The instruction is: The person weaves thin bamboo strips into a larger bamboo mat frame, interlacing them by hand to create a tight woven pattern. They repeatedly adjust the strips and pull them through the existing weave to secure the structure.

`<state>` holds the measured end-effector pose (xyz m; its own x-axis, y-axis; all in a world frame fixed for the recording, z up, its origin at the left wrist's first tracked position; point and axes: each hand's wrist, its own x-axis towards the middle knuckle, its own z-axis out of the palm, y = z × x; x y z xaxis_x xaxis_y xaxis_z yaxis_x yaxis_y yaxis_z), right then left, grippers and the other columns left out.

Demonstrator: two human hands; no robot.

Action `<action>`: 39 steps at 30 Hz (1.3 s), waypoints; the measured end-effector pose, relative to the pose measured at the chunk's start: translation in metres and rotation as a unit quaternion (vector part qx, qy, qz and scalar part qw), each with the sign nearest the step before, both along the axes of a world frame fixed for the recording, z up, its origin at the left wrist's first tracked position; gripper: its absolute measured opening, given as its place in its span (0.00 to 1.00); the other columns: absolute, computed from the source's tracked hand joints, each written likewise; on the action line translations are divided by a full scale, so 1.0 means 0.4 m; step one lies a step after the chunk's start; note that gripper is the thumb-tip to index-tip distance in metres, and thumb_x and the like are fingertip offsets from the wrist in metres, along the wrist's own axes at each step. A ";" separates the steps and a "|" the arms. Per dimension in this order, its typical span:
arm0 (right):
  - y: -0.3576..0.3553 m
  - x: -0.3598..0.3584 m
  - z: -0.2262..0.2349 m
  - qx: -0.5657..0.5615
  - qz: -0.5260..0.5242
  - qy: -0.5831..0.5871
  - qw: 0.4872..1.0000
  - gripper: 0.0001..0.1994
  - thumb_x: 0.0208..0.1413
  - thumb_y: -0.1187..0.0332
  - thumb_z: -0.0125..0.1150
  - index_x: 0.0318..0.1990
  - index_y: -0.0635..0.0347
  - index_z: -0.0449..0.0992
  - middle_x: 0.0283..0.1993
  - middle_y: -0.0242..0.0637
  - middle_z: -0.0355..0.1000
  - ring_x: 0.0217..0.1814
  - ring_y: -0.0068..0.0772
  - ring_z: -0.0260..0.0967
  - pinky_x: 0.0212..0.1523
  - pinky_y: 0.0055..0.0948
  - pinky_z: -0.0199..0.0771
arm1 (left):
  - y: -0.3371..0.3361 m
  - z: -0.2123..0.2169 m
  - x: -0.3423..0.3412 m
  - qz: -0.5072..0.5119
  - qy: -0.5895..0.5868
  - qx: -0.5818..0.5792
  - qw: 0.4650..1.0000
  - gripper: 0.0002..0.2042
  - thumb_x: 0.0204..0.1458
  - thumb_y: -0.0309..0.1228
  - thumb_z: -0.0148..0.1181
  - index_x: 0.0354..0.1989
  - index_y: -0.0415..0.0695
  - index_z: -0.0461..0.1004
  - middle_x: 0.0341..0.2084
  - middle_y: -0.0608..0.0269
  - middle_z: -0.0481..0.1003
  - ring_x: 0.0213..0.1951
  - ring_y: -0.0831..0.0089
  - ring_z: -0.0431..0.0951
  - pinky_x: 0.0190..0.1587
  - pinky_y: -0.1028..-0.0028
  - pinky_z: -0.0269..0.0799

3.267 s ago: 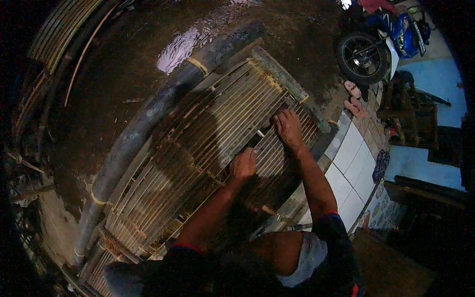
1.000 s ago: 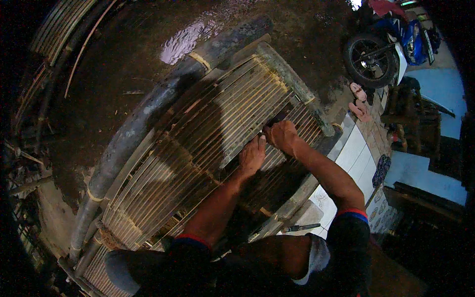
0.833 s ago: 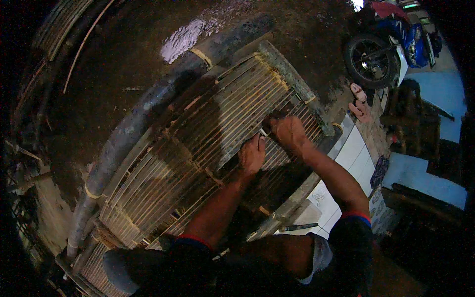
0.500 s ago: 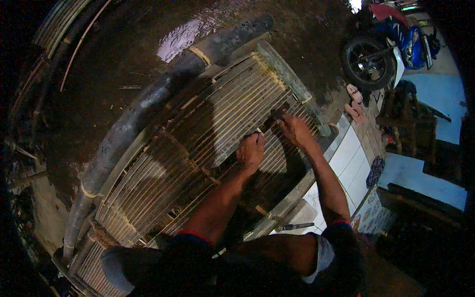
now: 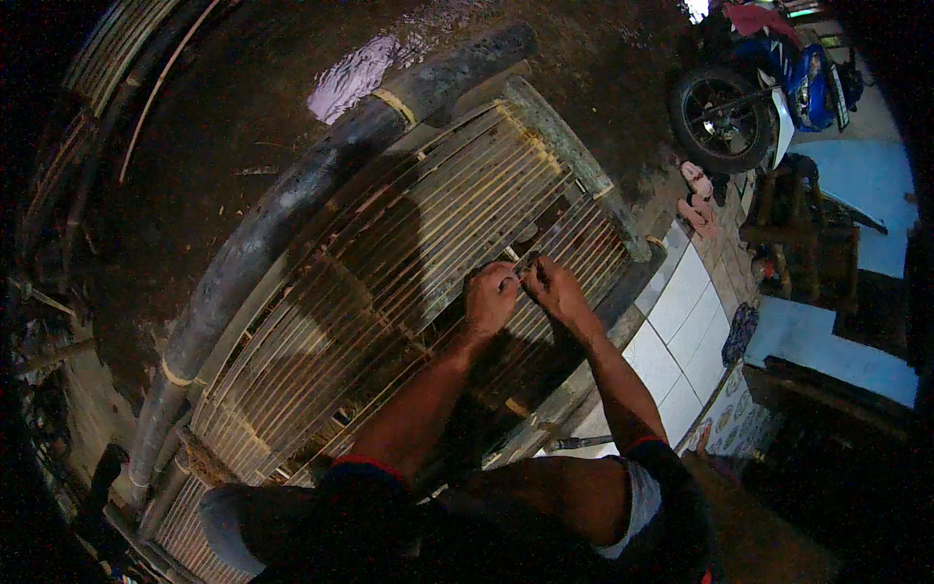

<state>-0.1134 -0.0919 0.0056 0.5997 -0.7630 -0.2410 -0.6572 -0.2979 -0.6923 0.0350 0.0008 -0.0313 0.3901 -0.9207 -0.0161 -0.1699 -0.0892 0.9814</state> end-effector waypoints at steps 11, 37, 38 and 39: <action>-0.017 0.112 0.279 -0.343 -0.143 -0.137 0.918 0.21 0.70 0.59 0.45 0.62 0.59 0.69 0.66 0.52 0.63 0.67 0.48 0.60 0.66 0.45 0.59 | 0.011 -0.027 0.005 0.003 -0.078 0.205 0.976 0.18 0.59 0.37 0.56 0.54 0.41 0.73 0.41 0.45 0.78 0.42 0.49 0.78 0.49 0.57 0.73; 0.081 0.074 0.466 0.232 -0.393 -0.333 0.825 0.21 0.68 0.50 0.47 0.25 0.52 0.63 0.22 0.27 0.57 0.24 0.23 0.56 0.31 0.33 0.64 | -0.026 -0.051 -0.079 -0.068 -0.066 0.118 0.989 0.21 0.60 0.39 0.50 0.59 0.41 0.66 0.50 0.47 0.69 0.51 0.50 0.70 0.55 0.51 0.67; 0.084 0.043 0.473 0.219 -0.411 -0.314 0.828 0.20 0.67 0.49 0.49 0.29 0.54 0.64 0.24 0.29 0.60 0.25 0.25 0.58 0.31 0.33 0.65 | -0.016 0.017 -0.084 -0.050 -0.107 0.076 0.990 0.22 0.60 0.39 0.52 0.60 0.43 0.66 0.53 0.47 0.68 0.54 0.50 0.68 0.56 0.51 0.66; 0.089 0.032 0.472 0.218 -0.416 -0.295 0.832 0.19 0.65 0.48 0.50 0.33 0.56 0.65 0.26 0.31 0.63 0.26 0.26 0.61 0.32 0.33 0.66 | -0.003 0.064 -0.071 -0.027 -0.148 0.036 0.988 0.23 0.59 0.38 0.54 0.61 0.44 0.66 0.57 0.48 0.66 0.57 0.51 0.67 0.58 0.51 0.65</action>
